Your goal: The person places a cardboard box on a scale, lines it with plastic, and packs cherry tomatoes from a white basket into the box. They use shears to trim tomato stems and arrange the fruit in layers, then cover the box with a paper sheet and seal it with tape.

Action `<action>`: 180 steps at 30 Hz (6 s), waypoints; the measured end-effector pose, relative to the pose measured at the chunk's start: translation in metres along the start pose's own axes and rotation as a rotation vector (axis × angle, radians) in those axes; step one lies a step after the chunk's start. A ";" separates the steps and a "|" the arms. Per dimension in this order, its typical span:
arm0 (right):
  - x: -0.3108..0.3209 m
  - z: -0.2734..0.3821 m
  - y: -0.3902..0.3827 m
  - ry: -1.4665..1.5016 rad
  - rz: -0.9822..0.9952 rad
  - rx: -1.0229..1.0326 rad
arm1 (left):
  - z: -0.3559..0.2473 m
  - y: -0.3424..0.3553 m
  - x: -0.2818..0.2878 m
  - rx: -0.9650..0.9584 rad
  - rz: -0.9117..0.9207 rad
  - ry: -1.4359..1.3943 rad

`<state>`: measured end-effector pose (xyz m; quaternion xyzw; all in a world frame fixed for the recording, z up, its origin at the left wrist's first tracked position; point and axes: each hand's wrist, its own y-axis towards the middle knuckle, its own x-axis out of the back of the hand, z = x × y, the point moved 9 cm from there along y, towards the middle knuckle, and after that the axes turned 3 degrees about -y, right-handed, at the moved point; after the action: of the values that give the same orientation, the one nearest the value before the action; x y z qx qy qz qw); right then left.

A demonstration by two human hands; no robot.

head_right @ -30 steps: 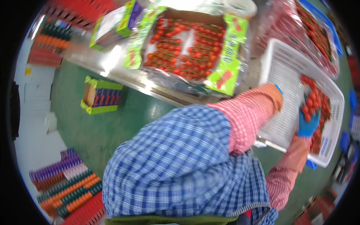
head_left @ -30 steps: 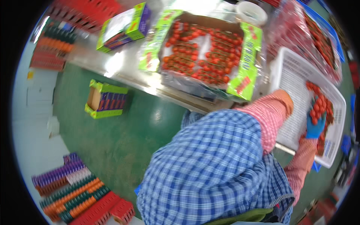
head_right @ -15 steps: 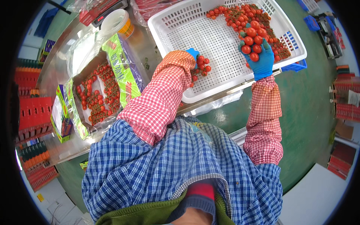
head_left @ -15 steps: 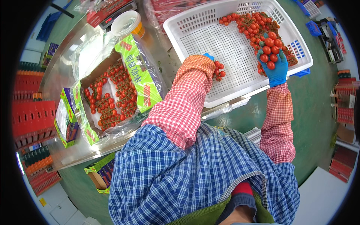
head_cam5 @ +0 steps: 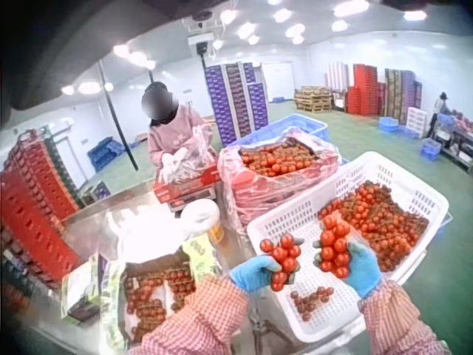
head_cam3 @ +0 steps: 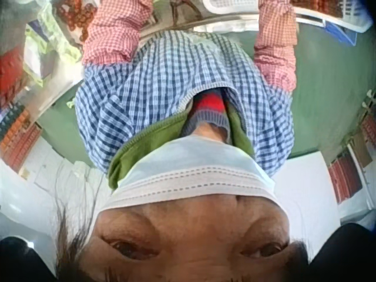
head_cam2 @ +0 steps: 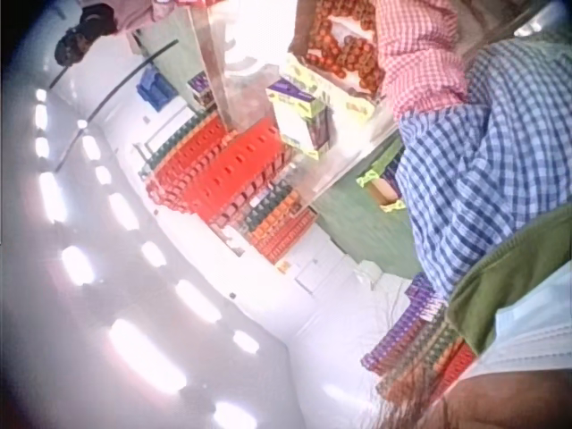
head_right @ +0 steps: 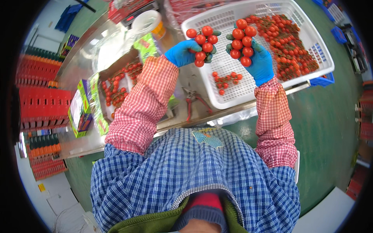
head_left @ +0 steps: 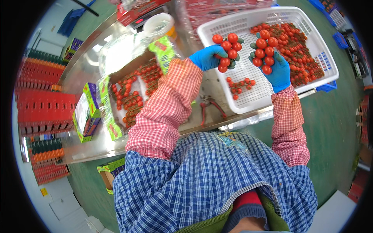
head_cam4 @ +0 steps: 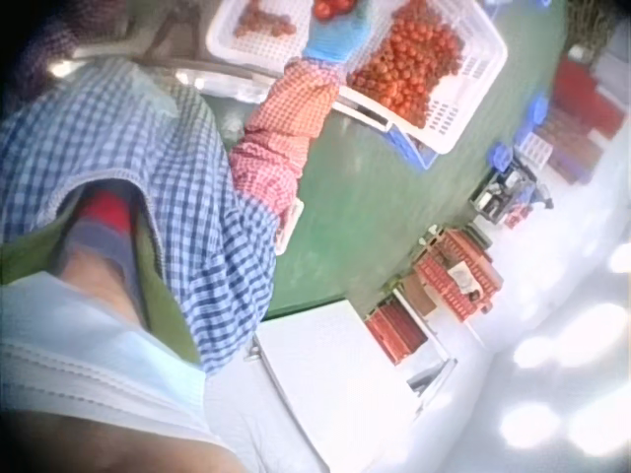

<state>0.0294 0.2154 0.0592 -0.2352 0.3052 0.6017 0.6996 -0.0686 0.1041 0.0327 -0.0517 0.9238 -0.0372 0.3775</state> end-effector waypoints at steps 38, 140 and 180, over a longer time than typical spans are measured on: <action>0.132 -0.208 -0.120 -1.653 -0.728 -1.157 | -0.071 -0.133 0.004 -0.163 -0.208 -0.200; -0.209 -0.456 -0.003 -0.398 -0.030 -0.813 | 0.044 -0.458 0.294 0.288 -1.634 1.147; -0.151 -0.094 0.054 -1.415 0.021 -0.210 | -0.066 -0.157 -0.020 -0.268 -0.236 0.912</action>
<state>-0.0508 0.0539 0.1023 0.1485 -0.2791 0.6427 0.6978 -0.0904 -0.0476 0.1103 -0.1826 0.9795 0.0209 -0.0826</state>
